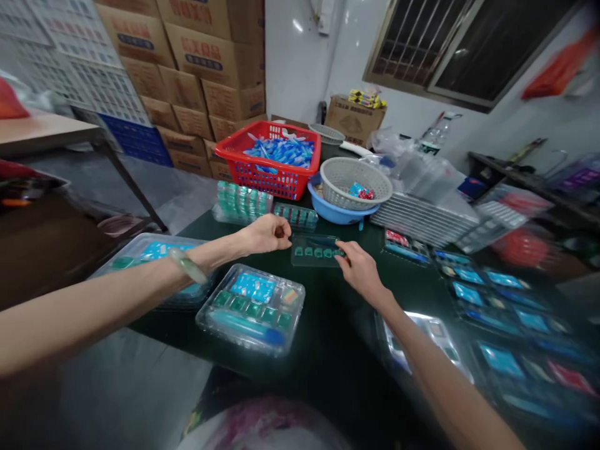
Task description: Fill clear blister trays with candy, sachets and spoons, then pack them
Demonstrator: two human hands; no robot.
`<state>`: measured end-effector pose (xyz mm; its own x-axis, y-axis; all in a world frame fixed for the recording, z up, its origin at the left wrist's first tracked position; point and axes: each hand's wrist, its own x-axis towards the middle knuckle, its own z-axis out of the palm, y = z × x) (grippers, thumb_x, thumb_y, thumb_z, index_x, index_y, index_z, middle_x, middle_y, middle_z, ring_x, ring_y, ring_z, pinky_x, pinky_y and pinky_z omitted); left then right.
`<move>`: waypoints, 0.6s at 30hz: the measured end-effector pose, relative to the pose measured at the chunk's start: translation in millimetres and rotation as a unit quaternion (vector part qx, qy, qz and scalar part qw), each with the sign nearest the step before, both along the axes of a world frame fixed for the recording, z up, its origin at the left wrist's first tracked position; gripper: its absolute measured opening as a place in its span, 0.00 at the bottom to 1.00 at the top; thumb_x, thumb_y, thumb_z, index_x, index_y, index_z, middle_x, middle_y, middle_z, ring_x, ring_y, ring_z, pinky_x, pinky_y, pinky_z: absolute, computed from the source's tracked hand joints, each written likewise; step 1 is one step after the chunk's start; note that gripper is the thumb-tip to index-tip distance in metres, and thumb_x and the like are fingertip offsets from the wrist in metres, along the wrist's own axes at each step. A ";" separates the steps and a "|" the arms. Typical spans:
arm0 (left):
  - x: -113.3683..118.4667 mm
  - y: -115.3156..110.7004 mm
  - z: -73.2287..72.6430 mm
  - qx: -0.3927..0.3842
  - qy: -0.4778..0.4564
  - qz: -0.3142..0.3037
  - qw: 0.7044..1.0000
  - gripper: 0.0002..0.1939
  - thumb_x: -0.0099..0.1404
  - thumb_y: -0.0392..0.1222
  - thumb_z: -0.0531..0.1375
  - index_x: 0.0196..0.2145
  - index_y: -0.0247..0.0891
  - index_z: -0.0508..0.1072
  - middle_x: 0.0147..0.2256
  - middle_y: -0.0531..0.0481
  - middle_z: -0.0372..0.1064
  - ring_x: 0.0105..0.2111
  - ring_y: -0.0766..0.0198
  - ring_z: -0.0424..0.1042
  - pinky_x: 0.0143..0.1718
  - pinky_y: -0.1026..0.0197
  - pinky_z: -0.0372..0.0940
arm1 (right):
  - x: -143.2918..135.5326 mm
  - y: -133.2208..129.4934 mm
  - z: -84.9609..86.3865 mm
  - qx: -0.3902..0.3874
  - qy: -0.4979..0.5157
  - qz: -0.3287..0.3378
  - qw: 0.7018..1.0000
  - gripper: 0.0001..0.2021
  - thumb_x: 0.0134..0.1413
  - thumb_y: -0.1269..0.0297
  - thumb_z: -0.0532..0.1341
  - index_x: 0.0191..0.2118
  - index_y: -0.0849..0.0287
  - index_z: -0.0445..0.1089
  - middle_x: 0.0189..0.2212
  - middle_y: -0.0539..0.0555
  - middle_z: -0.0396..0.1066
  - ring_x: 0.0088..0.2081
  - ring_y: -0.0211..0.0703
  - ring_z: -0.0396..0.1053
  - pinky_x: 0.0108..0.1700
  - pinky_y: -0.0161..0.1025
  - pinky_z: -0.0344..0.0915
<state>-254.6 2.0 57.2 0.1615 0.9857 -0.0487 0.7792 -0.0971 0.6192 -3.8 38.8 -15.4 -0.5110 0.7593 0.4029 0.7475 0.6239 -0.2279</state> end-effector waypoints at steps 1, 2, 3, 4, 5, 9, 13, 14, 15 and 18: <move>4.8 4.8 -1.6 -0.001 0.020 -0.023 1.000 0.09 0.53 0.38 0.59 0.33 0.32 0.68 0.29 0.49 0.68 0.28 0.65 0.68 0.27 0.65 0.62 | 14.9 -8.3 2.6 0.009 0.030 0.001 1.000 0.14 0.57 0.66 0.52 0.49 0.58 0.64 0.43 0.55 0.68 0.40 0.41 0.67 0.42 0.36 0.62; 10.0 10.2 -3.4 0.001 0.043 -0.048 0.998 0.12 0.51 0.39 0.61 0.35 0.32 0.69 0.31 0.48 0.69 0.30 0.63 0.68 0.30 0.64 0.63 | 31.9 -17.4 4.8 0.016 0.054 -0.005 0.998 0.14 0.57 0.65 0.53 0.48 0.58 0.65 0.42 0.55 0.69 0.40 0.41 0.67 0.43 0.37 0.62; 15.5 16.3 -5.6 0.004 0.065 -0.074 0.995 0.17 0.49 0.39 0.62 0.38 0.33 0.70 0.35 0.47 0.69 0.33 0.60 0.69 0.34 0.62 0.62 | 50.5 -27.5 6.2 0.021 0.071 -0.021 0.997 0.13 0.57 0.65 0.53 0.46 0.58 0.66 0.41 0.55 0.69 0.40 0.42 0.67 0.44 0.38 0.63; 21.1 23.0 -8.4 0.007 0.081 -0.098 0.992 0.22 0.46 0.39 0.63 0.41 0.33 0.69 0.39 0.45 0.68 0.37 0.57 0.68 0.38 0.61 0.62 | 70.5 -38.3 6.6 0.026 0.084 -0.046 0.995 0.12 0.56 0.64 0.54 0.45 0.58 0.67 0.40 0.55 0.69 0.40 0.42 0.68 0.44 0.39 0.63; 26.5 30.3 -11.8 0.012 0.101 -0.121 0.987 0.27 0.45 0.40 0.65 0.44 0.33 0.68 0.43 0.43 0.67 0.41 0.54 0.67 0.41 0.59 0.61 | 91.3 -49.6 5.8 0.029 0.095 -0.077 0.992 0.12 0.56 0.64 0.54 0.45 0.58 0.67 0.39 0.55 0.70 0.40 0.42 0.68 0.44 0.40 0.63; 45.2 62.2 -30.2 0.031 0.254 -0.191 0.948 0.43 0.42 0.49 0.66 0.55 0.33 0.60 0.52 0.34 0.57 0.49 0.43 0.60 0.46 0.53 0.57 | 171.7 -96.0 -11.2 0.046 0.122 -0.206 0.970 0.12 0.55 0.62 0.55 0.44 0.59 0.68 0.39 0.57 0.70 0.41 0.45 0.68 0.44 0.44 0.65; 58.5 83.7 -42.3 0.018 0.356 -0.211 0.910 0.50 0.43 0.56 0.64 0.60 0.34 0.53 0.53 0.29 0.54 0.50 0.37 0.58 0.46 0.46 0.56 | 216.2 -129.8 -41.1 0.041 0.108 -0.280 0.953 0.13 0.55 0.61 0.54 0.43 0.60 0.68 0.40 0.60 0.69 0.43 0.49 0.66 0.46 0.49 0.64; 60.9 85.9 -43.1 0.014 0.364 -0.211 0.907 0.51 0.43 0.57 0.64 0.60 0.35 0.52 0.53 0.28 0.53 0.50 0.35 0.57 0.46 0.44 0.55 | 218.3 -134.4 -47.6 0.023 0.102 -0.284 0.953 0.14 0.55 0.61 0.53 0.44 0.60 0.68 0.41 0.60 0.69 0.44 0.49 0.66 0.47 0.49 0.63; 62.9 87.1 -43.3 0.010 0.369 -0.213 0.905 0.52 0.43 0.58 0.64 0.61 0.35 0.51 0.54 0.27 0.52 0.50 0.33 0.56 0.46 0.43 0.54 | 217.0 -137.6 -53.0 0.003 0.099 -0.285 0.953 0.14 0.56 0.61 0.53 0.44 0.60 0.68 0.42 0.61 0.68 0.44 0.49 0.66 0.47 0.48 0.63; 65.9 87.9 -43.3 0.003 0.382 -0.218 0.898 0.55 0.40 0.59 0.65 0.62 0.36 0.48 0.57 0.25 0.47 0.52 0.29 0.52 0.47 0.38 0.50 | 196.6 -140.5 -61.6 -0.025 0.107 -0.286 0.952 0.15 0.57 0.62 0.51 0.47 0.59 0.66 0.44 0.61 0.66 0.46 0.48 0.65 0.48 0.47 0.63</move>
<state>-188.7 89.9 13.9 0.4536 0.8376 -0.3043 0.8638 -0.4972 -0.0810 192.7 -101.6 -77.0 0.0807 0.9102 0.4063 0.8950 0.1132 -0.4314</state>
